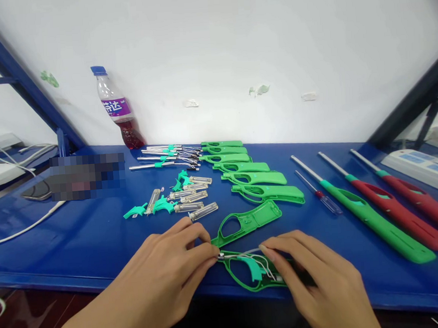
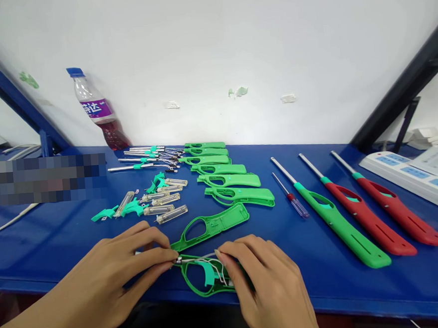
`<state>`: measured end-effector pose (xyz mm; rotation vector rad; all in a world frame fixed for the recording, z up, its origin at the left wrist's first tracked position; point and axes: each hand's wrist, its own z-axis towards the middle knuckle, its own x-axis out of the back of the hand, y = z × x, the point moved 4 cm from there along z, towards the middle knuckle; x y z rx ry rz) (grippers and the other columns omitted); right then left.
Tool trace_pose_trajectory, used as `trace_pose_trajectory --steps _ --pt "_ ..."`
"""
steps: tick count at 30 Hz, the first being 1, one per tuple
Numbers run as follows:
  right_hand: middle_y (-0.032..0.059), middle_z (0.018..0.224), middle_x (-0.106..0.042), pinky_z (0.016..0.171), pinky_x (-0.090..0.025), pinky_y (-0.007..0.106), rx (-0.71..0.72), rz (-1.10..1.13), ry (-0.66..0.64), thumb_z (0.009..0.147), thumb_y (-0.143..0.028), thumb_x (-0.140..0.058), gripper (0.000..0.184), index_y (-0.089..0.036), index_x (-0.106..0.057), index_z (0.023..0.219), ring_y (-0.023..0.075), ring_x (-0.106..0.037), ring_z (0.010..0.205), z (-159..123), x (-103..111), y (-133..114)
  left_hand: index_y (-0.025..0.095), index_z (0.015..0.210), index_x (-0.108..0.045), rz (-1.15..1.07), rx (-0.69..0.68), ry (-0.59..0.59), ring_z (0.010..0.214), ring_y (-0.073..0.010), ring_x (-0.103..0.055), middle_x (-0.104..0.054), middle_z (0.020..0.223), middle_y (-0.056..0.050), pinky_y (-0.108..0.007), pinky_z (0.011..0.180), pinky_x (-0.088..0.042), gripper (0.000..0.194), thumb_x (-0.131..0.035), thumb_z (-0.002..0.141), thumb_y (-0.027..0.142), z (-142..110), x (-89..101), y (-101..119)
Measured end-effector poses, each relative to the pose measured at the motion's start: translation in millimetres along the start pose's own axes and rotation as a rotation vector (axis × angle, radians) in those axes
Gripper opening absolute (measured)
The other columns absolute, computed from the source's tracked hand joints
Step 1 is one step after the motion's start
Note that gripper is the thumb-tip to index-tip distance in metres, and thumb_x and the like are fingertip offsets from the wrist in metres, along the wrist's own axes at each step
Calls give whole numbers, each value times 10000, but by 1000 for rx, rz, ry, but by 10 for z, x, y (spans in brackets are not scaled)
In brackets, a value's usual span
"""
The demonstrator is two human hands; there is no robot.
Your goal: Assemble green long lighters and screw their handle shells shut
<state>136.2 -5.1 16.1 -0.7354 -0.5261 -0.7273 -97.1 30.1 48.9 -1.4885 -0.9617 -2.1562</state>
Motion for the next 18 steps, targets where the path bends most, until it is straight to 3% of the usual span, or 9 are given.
trace_pose_trajectory --steps 14,18 --pt "-35 959 -832 823 -574 299 57 -67 32 1111 -271 -582 99 -266 -681 1118 166 -794 799 -7 5 -7 279 1105 -701 64 -29 54 967 -201 -633 -666 1116 -18 -309 674 -436 211 -496 1131 236 16 -21 51" --pt "-27 952 -836 806 -577 311 62 -79 41 1107 -268 -583 104 -264 -686 1111 178 -797 783 -2 8 -10 278 1208 -680 112 -66 44 919 -206 -648 -665 1143 -38 -299 603 -409 276 -464 1103 142 35 -76 116"
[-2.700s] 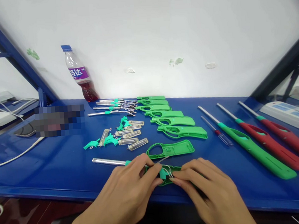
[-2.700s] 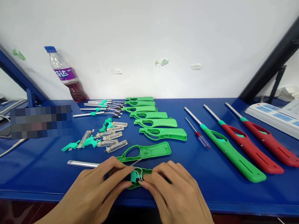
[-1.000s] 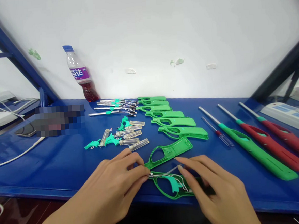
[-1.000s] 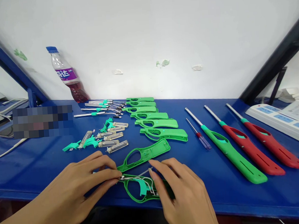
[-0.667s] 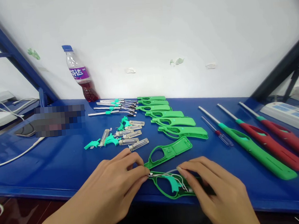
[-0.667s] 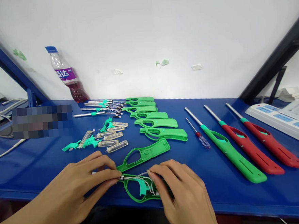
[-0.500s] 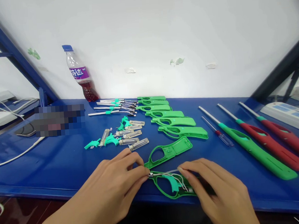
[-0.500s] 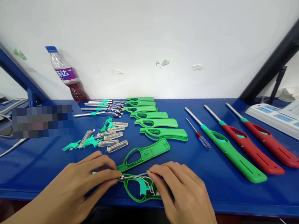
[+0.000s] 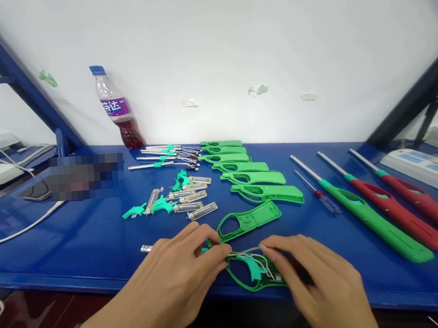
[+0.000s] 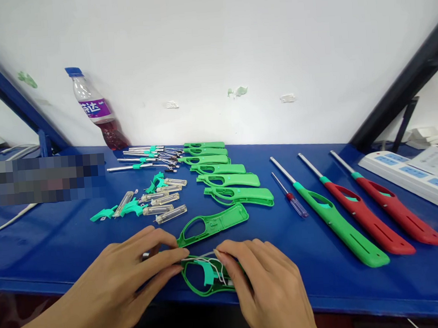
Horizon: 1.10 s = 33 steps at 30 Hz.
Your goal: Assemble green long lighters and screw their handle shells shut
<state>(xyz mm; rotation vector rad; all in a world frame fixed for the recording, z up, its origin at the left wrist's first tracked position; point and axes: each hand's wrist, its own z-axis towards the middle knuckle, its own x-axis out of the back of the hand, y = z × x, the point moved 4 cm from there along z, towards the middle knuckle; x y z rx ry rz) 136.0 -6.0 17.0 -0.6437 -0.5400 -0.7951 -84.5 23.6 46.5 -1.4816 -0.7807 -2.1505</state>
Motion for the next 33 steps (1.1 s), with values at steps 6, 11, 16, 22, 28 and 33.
trace_pose_trajectory --steps 6,11,16,22,28,33 --pt "-39 949 -835 800 -559 303 6 -8 3 1109 -266 -583 90 -271 -673 1110 166 -794 781 -7 -2 -3 264 1170 -689 -11 -18 -8 921 -196 -667 -679 1164 -41 -286 620 -426 437 -406 993 -18 16 -30 49" --pt "-46 950 -834 818 -545 312 15 -33 18 1114 -267 -578 90 -273 -667 1116 165 -789 779 -17 -8 3 263 1174 -674 -25 -11 -7 927 -204 -678 -677 1174 -46 -287 644 -436 408 -431 996 -11 8 -42 41" --pt "-52 935 -827 790 -543 303 -2 -16 26 1106 -265 -592 77 -276 -668 1106 161 -782 775 -17 3 -12 272 1208 -660 -32 -2 -16 946 -207 -683 -664 1199 -47 -288 655 -451 425 -433 990 -13 6 -39 47" --pt "-57 889 -811 720 -550 261 -20 105 22 1082 -223 -602 85 -269 -666 1051 134 -772 740 10 53 -55 275 1224 -652 -31 -5 -24 939 -212 -689 -660 1202 -43 -302 657 -459 416 -455 997 -13 -23 -61 37" --pt "-93 900 -833 888 -580 259 -6 116 -13 1088 -234 -595 106 -296 -677 1062 127 -793 709 -11 53 -59 279 1246 -638 -44 -4 -30 930 -211 -693 -651 1208 -46 -307 670 -471 422 -459 999 -14 -31 -89 27" --pt "-110 917 -839 878 -567 231 3 102 11 1086 -248 -604 92 -293 -684 1079 98 -785 688 -18 62 -50 295 1265 -631 -39 14 -56 940 -210 -697 -646 1225 -40 -309 676 -475 429 -476 1002 -6 -34 -95 11"
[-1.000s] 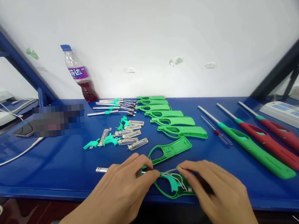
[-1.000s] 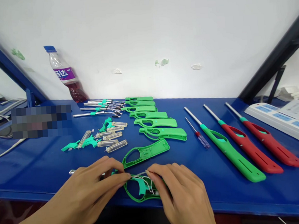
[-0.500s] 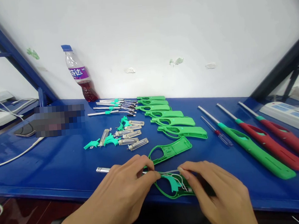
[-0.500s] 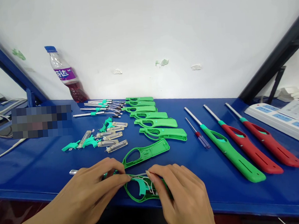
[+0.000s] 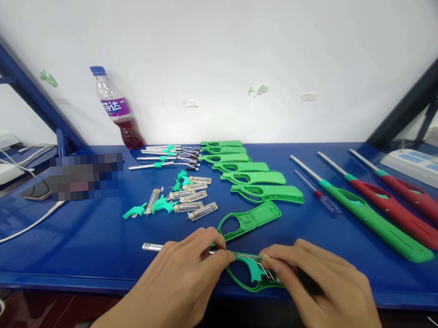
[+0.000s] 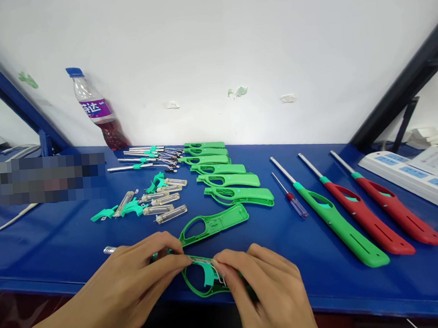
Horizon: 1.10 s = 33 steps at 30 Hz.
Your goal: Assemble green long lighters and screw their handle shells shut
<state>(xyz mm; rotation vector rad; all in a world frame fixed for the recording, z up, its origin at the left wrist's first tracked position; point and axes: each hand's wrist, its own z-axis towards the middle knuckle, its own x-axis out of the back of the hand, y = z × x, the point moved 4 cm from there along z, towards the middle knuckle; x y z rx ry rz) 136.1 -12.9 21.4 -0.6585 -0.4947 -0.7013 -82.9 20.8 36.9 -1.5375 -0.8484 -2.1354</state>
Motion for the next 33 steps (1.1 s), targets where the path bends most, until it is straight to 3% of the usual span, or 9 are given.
trace_pose_trajectory --steps 11,14,17,19,22,25,29,33 --pt "-102 909 -828 879 -568 231 5 26 -22 1074 -237 -622 77 -284 -681 1059 100 -784 712 33 -15 -19 272 1185 -680 8 -25 44 953 -213 -675 -672 1159 -40 -307 649 -462 345 -461 1048 43 39 39 18" --pt "-97 947 -830 958 -552 244 -18 21 -38 1057 -239 -658 81 -299 -698 1092 115 -800 789 3 -9 6 271 1141 -700 10 -5 143 984 -215 -666 -680 1143 -44 -300 689 -495 240 -483 1109 176 58 137 -108" --pt "-88 969 -830 938 -557 269 -33 18 -18 1042 -231 -677 109 -314 -716 1101 130 -797 828 -8 5 31 262 1135 -716 84 63 275 984 -227 -680 -703 1127 -49 -343 809 -549 196 -522 1110 248 47 255 -328" --pt "-86 981 -826 916 -557 287 -37 12 -21 1037 -236 -683 123 -325 -722 1112 138 -790 841 -1 3 38 262 1146 -732 178 119 300 978 -256 -692 -722 1129 -56 -401 861 -567 207 -534 1106 308 38 294 -466" --pt "-77 998 -818 937 -541 310 -44 -5 -19 1037 -256 -682 140 -338 -722 1143 148 -779 858 10 1 39 264 1140 -752 240 179 289 998 -298 -706 -739 1144 -66 -456 869 -588 270 -521 1107 399 41 292 -597" --pt "-35 1024 -797 938 -537 328 -91 -7 43 1032 -252 -674 138 -323 -732 1135 172 -762 911 2 27 61 267 1121 -763 203 224 255 1028 -311 -715 -745 1151 -66 -419 792 -597 262 -566 1085 435 67 240 -649" --pt "-7 1007 -770 849 -550 313 -150 30 90 1031 -239 -674 91 -302 -736 1055 184 -736 920 9 63 87 264 1044 -759 144 265 201 998 -296 -722 -738 1111 -45 -413 797 -586 164 -649 1045 386 112 171 -676" --pt "-18 1003 -763 849 -547 305 -102 -18 74 1036 -247 -670 75 -308 -713 1040 177 -733 916 150 77 -10 239 1037 -717 128 255 192 957 -273 -725 -717 1106 -40 -394 789 -571 118 -629 1060 316 119 184 -680"
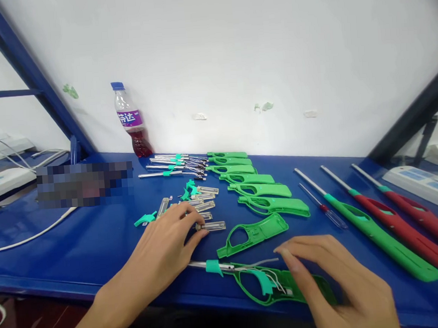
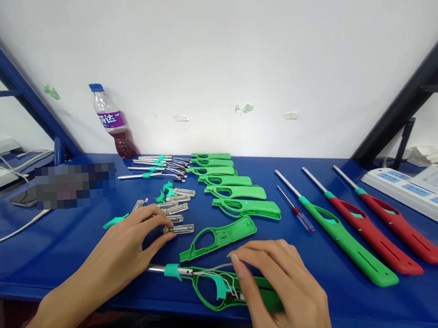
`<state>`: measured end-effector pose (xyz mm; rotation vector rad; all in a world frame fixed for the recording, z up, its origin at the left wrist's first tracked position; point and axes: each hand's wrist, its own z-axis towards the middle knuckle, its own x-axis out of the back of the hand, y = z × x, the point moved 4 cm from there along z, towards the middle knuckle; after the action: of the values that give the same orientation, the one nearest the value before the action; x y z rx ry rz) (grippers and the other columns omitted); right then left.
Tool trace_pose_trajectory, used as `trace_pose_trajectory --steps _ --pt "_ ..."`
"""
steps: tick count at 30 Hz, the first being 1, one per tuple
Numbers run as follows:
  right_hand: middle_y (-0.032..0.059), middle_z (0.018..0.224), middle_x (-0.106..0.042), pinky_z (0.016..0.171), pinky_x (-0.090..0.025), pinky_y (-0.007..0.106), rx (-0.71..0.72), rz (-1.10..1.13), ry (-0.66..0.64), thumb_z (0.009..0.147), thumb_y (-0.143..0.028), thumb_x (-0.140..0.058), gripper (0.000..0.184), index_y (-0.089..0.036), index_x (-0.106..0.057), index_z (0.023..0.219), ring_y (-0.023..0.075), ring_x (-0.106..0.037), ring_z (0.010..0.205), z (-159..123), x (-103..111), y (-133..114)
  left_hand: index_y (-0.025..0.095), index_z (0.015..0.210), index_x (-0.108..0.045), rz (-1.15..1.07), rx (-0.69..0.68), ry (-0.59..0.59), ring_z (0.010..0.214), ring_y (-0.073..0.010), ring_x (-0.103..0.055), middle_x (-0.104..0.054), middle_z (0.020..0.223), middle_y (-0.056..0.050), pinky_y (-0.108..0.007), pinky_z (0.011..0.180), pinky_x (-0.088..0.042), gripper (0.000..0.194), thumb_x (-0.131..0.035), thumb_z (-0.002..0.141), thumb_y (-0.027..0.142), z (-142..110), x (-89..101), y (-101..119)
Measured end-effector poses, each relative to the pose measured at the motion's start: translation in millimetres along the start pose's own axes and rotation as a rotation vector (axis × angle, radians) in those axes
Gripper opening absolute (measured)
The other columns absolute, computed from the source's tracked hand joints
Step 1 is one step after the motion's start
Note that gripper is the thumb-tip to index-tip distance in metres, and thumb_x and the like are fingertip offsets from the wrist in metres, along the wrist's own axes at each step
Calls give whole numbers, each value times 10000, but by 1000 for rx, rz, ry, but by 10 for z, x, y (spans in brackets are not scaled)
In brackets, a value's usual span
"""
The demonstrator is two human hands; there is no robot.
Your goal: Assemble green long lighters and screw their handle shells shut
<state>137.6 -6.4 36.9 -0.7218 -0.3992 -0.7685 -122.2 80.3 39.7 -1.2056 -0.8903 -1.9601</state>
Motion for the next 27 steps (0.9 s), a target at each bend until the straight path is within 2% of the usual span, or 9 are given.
trace_pose_trajectory --steps 3,7,10,11,12,15,19,22,27 --pt "-10 1123 -781 862 -569 318 48 -54 -70 1055 -329 -650 127 -334 -713 1165 200 -751 1014 196 -75 -170 247 1116 -672 -49 -53 58 956 -244 -736 -710 1175 -34 -351 770 -560 129 -572 1100 327 -13 98 63" --pt "50 1309 -779 893 -604 397 37 -72 -231 1070 -486 -603 387 -305 -677 1403 287 -760 1149 528 -293 -381 262 1130 -639 -129 -153 190 906 -190 -732 -733 1104 3 -280 731 -534 173 -504 1139 371 -37 294 233" --pt "0 1073 -847 720 -588 316 -26 47 -469 1095 -394 -579 249 -303 -788 1195 232 -810 905 725 -478 -456 265 1134 -658 -160 -202 251 789 -141 -701 -748 1081 18 -234 653 -504 194 -505 1142 383 -46 419 253" --pt "-14 990 -849 643 -557 294 -37 68 -493 1088 -381 -594 227 -301 -803 1125 214 -801 816 776 -498 -463 268 1167 -668 -162 -195 252 760 -133 -688 -752 1107 15 -230 636 -500 196 -519 1136 391 -45 451 207" --pt "-25 915 -840 585 -523 284 -42 75 -491 1083 -373 -603 218 -301 -808 1065 197 -780 733 818 -495 -457 270 1214 -674 -156 -173 247 748 -134 -681 -753 1137 8 -233 632 -503 207 -534 1130 398 -41 479 134" --pt "-28 764 -795 520 -474 295 -53 12 -344 1081 -423 -591 257 -292 -795 996 184 -701 570 901 -363 -359 265 1305 -689 -87 -49 202 856 -186 -709 -747 1171 -29 -280 715 -540 267 -552 1113 392 -30 548 -184" --pt "-20 677 -769 428 -439 285 -36 -35 -222 1071 -504 -572 322 -284 -785 971 189 -701 511 944 -134 -180 241 1131 -770 -3 70 45 1059 -271 -687 -746 1131 -61 -385 877 -553 242 -550 1096 335 -16 522 -460" --pt "-25 698 -786 408 -462 264 9 -60 -195 1054 -525 -584 334 -285 -782 933 188 -739 537 974 -27 -135 237 1096 -791 7 68 -41 1079 -285 -654 -729 1144 -74 -386 826 -563 218 -578 1072 271 2 413 -401" --pt "-37 703 -789 408 -478 240 40 -76 -156 1062 -543 -564 357 -289 -783 939 165 -728 516 997 18 -183 263 1116 -793 -13 18 -124 1068 -250 -639 -699 1151 -52 -358 821 -568 239 -565 1075 204 18 259 -226"
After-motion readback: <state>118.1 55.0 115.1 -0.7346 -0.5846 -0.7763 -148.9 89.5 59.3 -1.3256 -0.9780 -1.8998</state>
